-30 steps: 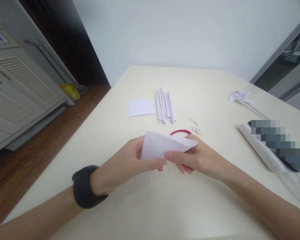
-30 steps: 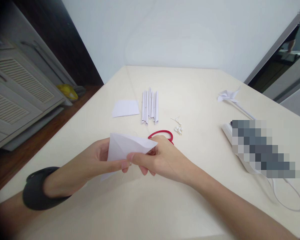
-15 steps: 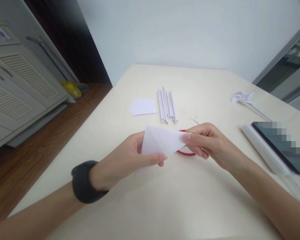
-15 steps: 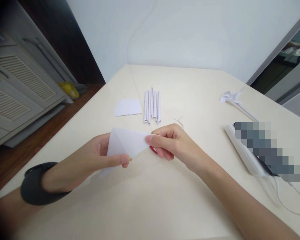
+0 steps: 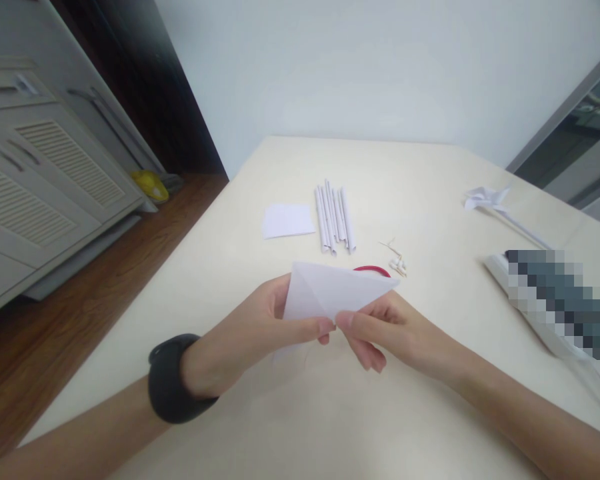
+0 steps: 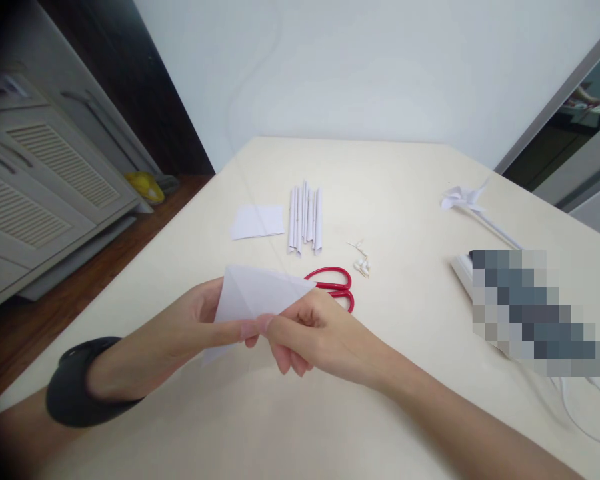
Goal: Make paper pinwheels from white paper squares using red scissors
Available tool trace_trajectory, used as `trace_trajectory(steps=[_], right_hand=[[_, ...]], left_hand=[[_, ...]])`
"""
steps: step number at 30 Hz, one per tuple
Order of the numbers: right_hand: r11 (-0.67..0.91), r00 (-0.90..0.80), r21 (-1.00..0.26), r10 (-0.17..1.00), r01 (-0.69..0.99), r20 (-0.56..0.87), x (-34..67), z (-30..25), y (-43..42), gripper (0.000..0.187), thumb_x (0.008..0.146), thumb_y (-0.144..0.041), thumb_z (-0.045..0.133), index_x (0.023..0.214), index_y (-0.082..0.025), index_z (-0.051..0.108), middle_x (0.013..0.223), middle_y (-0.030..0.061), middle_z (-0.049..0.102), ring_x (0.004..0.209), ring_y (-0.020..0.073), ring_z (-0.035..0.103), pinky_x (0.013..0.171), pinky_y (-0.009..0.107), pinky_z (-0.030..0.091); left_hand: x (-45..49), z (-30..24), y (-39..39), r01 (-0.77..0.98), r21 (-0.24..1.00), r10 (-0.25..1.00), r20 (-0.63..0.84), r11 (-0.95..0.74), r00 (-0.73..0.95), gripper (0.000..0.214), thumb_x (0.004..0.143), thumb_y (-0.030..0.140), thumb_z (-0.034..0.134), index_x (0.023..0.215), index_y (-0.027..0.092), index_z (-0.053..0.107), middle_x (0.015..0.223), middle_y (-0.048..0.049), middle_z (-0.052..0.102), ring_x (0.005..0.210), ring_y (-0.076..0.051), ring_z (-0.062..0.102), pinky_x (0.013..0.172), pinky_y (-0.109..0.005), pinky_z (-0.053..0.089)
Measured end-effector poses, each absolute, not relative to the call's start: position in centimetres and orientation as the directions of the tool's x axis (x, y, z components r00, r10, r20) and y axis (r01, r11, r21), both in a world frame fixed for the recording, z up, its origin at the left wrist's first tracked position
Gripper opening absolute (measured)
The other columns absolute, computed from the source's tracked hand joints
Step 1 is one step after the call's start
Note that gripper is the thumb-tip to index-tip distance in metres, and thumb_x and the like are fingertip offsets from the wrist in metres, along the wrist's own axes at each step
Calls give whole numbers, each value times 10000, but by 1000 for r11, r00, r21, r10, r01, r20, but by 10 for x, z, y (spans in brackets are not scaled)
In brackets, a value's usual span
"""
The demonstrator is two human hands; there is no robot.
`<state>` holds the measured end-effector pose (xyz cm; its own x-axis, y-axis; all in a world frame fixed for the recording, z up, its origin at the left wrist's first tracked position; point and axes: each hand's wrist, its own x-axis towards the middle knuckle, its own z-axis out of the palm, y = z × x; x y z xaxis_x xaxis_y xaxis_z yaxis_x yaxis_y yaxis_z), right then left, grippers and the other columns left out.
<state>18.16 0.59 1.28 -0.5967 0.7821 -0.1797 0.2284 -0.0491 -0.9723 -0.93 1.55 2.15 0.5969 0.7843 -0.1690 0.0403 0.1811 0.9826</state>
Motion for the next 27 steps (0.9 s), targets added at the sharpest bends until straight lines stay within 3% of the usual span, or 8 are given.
trace_trajectory(steps=[6,12,20,27], right_hand=[[-42,-533,-964,826,264,-182,187,14,5,510,866,-388,459,415,-154,508,384,-31,426,402,76,374,448,246,262],[62,-478,-988,878,142,-13,193,19,8,514,869,-359,465,398,-156,495,356,-30,375,402,87,362,432,250,257],[55,-405,-996,914,77,19,199,29,11,509,862,-316,489,376,-162,485,353,-27,366,392,80,314,448,276,205],[81,-341,-996,938,29,67,208,35,15,509,855,-296,495,361,-182,463,338,-22,345,391,94,285,468,301,187]], left_hand=[[-9,25,15,36,976,781,-194,216,593,97,760,100,595,815,179,603,777,27,609,742,-119,532,661,-214,421],[-5,34,16,5,974,805,-191,228,561,352,717,65,603,1040,201,568,743,28,590,689,-117,499,626,-219,416],[-13,37,18,55,980,822,-191,191,537,144,719,132,614,808,192,518,790,18,584,743,-142,537,673,-270,422],[-15,38,21,101,986,841,-167,134,514,131,748,172,609,746,194,480,675,51,508,653,-105,514,609,-230,391]])
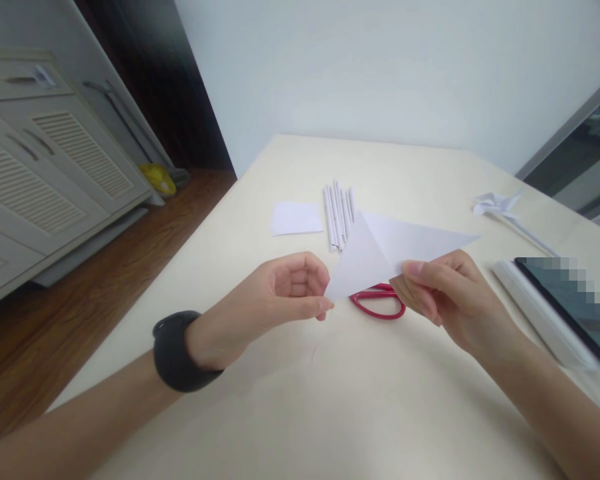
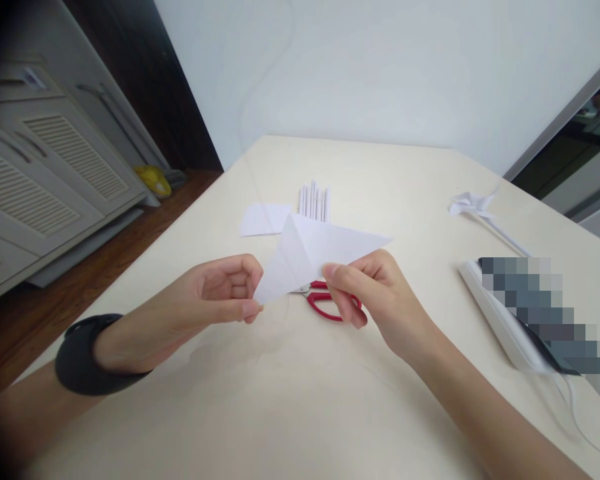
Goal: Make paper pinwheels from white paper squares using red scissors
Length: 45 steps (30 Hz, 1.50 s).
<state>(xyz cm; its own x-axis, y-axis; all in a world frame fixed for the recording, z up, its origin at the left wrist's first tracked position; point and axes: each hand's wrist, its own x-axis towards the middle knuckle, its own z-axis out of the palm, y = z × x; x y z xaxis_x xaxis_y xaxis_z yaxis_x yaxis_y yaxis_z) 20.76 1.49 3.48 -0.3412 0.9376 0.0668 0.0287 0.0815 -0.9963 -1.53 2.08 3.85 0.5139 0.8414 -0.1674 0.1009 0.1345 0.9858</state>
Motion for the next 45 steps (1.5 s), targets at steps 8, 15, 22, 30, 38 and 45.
trace_trajectory(steps=[8,15,22,30,38,45], right_hand=[[164,-307,-985,936,-54,173,210,40,17,479,850,-260,482,378,-179,463,339,-23,361,384,92,292,448,294,192],[98,-451,-986,892,134,28,201,33,11,479,883,-361,453,465,-156,564,421,-11,468,450,97,432,503,264,316],[102,-523,-963,851,250,-45,192,32,5,391,893,-350,425,600,-154,594,551,-3,543,540,102,519,558,225,414],[142,-536,-939,843,314,-51,189,32,5,342,883,-240,419,611,-145,603,528,-9,522,531,95,520,555,209,405],[136,-505,-956,863,258,-14,194,29,13,363,884,-306,434,606,-140,598,485,-20,499,481,85,491,513,206,384],[148,-653,-932,749,331,-112,184,26,4,323,884,-279,424,684,-137,635,590,2,556,554,95,537,541,202,424]], left_hand=[[-13,33,23,123,980,859,-194,153,474,125,724,146,596,790,194,501,665,39,536,637,-119,515,589,-235,371],[-7,33,20,162,980,805,-185,112,564,155,687,213,649,819,201,569,778,14,565,727,-152,526,635,-255,400],[-8,34,17,112,994,818,-73,11,570,99,795,265,559,747,178,562,678,13,544,659,-144,499,645,-272,393],[-12,30,17,103,995,874,-63,15,483,116,844,241,503,761,177,552,689,11,511,668,-127,454,656,-257,367],[-11,31,22,-7,999,904,-41,48,425,177,832,245,514,666,184,526,640,18,445,636,-128,407,630,-257,349],[-10,24,21,-35,992,891,-96,124,443,92,818,236,562,865,186,623,705,11,540,647,-111,459,642,-239,393]])
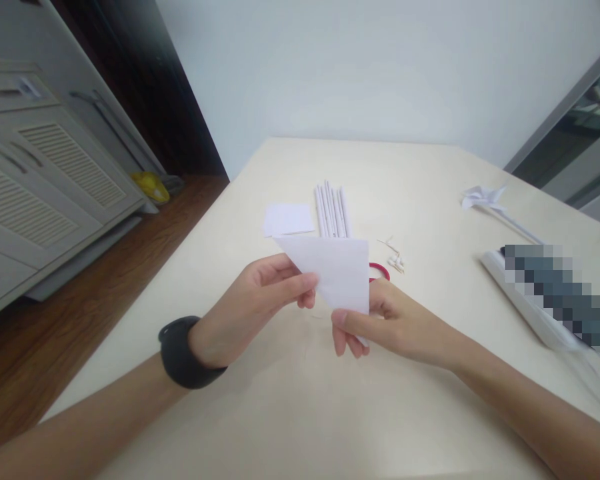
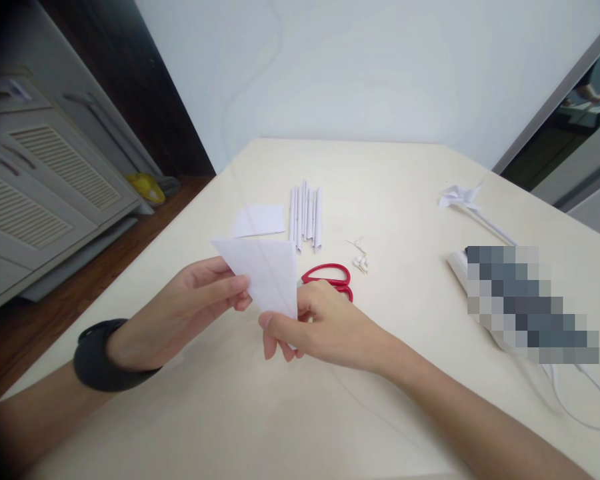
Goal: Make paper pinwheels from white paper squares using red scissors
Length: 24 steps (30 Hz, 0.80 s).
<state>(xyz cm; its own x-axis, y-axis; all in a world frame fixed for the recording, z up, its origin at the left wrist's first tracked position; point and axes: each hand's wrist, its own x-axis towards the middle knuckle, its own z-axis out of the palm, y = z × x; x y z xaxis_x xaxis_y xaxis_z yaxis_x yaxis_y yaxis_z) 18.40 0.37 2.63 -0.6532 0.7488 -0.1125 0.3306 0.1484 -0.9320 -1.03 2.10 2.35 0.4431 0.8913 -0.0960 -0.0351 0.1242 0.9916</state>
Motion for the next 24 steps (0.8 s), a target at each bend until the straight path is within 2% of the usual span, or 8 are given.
trace_trajectory(steps=[5,10,15,20,24], right_hand=[[95,-665,-959,738,268,-113,183,23,2,240,872,-251,443,733,-151,611,786,29,626,629,103,557,562,208,460],[129,-658,-931,739,343,-140,185,21,4,325,888,-276,413,677,-135,615,655,21,575,598,102,545,559,202,458],[112,-683,-912,700,394,-209,185,24,4,267,878,-301,441,763,-151,630,744,21,622,632,102,577,589,204,467],[177,-776,-867,552,465,-303,194,29,7,348,846,-417,480,746,-130,649,677,36,628,623,126,586,570,217,443],[63,-862,-920,381,386,-335,199,36,7,306,837,-358,515,725,-107,648,687,48,627,616,114,566,587,213,468]], left_hand=[[-4,24,16,42,993,865,-113,106,488,145,823,256,561,910,167,637,713,5,585,644,-111,497,620,-232,403],[-4,27,15,84,996,892,-74,41,446,169,826,265,557,949,172,626,702,19,587,629,-104,506,612,-224,406],[-6,26,16,104,994,900,-79,38,429,161,826,262,554,931,157,616,673,17,572,617,-108,507,601,-227,411],[-8,23,20,88,996,893,-43,4,447,162,856,277,500,841,161,612,681,13,543,643,-117,492,626,-237,415],[-8,21,21,128,990,904,-102,53,415,194,858,323,477,798,180,595,750,0,545,759,-159,526,721,-289,427]])
